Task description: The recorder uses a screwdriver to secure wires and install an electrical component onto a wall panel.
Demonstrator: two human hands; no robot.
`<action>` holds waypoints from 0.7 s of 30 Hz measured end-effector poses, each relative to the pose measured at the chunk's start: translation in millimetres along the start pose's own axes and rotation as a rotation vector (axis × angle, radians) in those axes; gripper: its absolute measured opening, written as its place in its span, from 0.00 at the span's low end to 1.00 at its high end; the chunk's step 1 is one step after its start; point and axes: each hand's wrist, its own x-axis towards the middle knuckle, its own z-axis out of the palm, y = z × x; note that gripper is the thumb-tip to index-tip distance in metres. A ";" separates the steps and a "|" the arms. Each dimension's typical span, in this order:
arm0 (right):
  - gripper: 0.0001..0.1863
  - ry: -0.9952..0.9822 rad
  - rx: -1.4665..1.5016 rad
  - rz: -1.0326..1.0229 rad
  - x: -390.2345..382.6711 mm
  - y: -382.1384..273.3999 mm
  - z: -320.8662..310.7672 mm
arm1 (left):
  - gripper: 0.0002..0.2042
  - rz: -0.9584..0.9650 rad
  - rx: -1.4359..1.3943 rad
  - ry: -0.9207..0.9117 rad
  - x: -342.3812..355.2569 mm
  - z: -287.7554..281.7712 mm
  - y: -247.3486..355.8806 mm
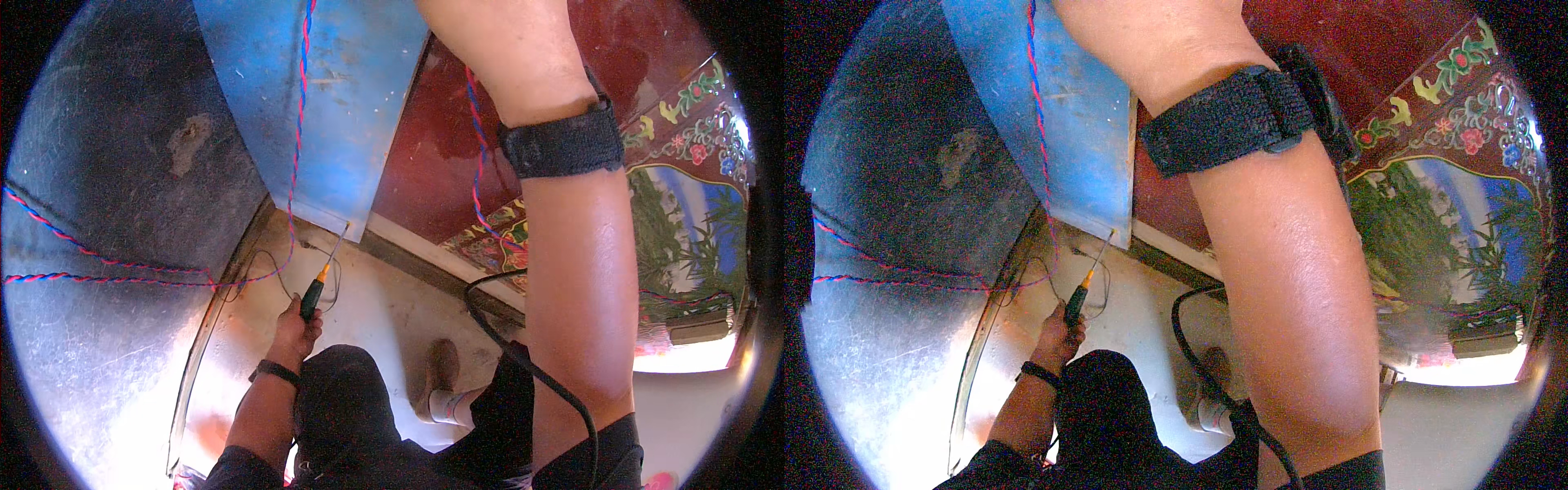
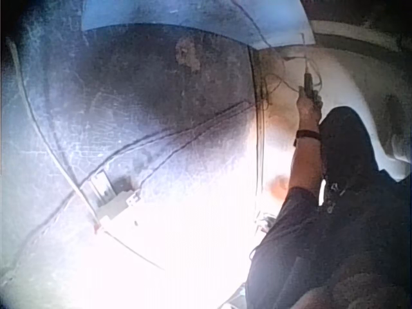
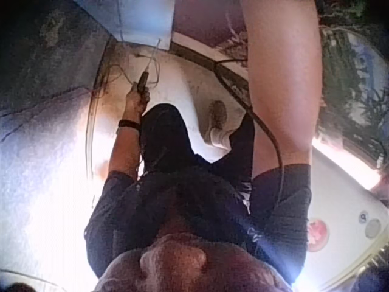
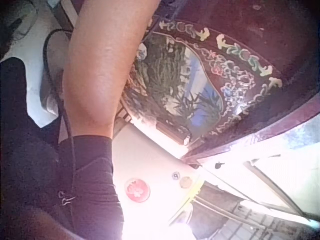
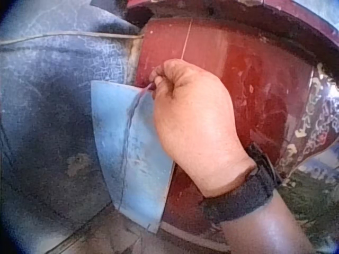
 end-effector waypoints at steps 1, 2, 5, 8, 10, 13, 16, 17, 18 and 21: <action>0.07 0.008 0.003 -0.008 -2.4 3.0 2.9 | 0.10 0.148 0.118 -0.003 0.5 -2.4 -3.0; 0.07 0.005 0.022 0.000 -4.6 4.5 5.5 | 0.10 0.296 0.239 -0.009 1.5 -3.5 -6.0; 0.07 -0.009 0.060 0.023 -11.4 4.5 10.9 | 0.11 0.473 0.221 0.219 9.2 -2.4 -17.6; 0.07 -0.017 0.081 0.033 -12.5 0.4 9.5 | 0.11 0.143 0.148 -0.005 5.2 -25.8 -1.2; 0.07 -0.019 0.090 0.032 -10.1 -2.6 5.5 | 0.11 0.061 0.079 0.012 10.8 -27.5 -2.5; 0.08 -0.044 0.076 0.038 -10.9 -3.0 -3.0 | 0.12 0.038 0.061 0.062 -0.9 10.5 -4.3; 0.08 -0.040 0.128 0.052 -18.0 -2.6 4.4 | 0.14 0.228 0.081 0.197 -13.2 15.6 -3.3; 0.08 0.003 0.143 0.029 -22.9 -1.9 13.9 | 0.15 0.331 0.058 0.268 -17.4 6.3 0.3; 0.08 0.041 0.142 -0.009 -20.5 -6.9 17.9 | 0.15 0.344 0.051 0.279 -18.9 -9.4 5.1; 0.08 0.003 -0.038 0.021 -1.7 2.8 5.3 | 0.13 0.027 0.060 -0.082 15.8 -15.0 -3.7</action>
